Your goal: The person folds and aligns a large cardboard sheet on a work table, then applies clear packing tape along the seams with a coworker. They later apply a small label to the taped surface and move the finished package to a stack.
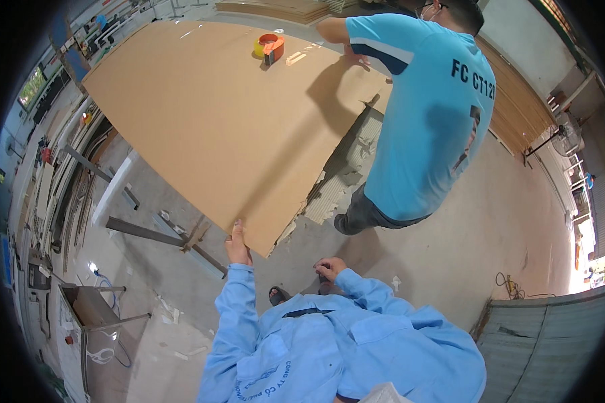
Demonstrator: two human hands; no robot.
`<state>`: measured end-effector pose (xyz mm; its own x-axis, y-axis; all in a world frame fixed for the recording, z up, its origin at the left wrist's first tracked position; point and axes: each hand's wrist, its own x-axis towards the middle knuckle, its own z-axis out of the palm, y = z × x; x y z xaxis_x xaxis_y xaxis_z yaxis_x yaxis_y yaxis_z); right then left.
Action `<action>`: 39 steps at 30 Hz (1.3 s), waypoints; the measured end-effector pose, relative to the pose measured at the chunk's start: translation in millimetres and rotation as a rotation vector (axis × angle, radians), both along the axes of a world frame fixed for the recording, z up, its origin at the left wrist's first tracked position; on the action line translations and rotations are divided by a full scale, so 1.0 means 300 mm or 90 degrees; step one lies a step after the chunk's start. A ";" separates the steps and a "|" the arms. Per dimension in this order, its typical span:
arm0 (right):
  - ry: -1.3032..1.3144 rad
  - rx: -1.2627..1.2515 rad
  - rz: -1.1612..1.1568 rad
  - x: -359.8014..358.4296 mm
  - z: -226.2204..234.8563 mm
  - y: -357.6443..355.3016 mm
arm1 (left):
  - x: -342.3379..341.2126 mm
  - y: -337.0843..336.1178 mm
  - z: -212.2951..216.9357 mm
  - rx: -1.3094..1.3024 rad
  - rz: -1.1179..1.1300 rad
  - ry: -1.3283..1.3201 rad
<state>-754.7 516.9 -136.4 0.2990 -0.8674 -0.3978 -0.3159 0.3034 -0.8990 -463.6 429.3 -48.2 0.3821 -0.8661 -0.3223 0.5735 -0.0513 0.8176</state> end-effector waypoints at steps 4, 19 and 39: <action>0.001 0.009 -0.017 -0.015 -0.007 0.004 | -0.002 -0.003 0.011 -0.019 -0.005 0.006; 0.028 0.016 -0.019 -0.039 -0.010 0.018 | -0.001 -0.003 0.014 -0.010 -0.001 0.025; 0.020 -0.002 -0.002 -0.051 -0.106 0.029 | -0.012 0.000 0.046 -0.009 0.028 0.031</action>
<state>-769.9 525.5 -168.2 0.2837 -0.8694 -0.4045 -0.3433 0.3018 -0.8894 -467.1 429.2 -34.3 0.4036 -0.8534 -0.3299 0.6141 -0.0146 0.7891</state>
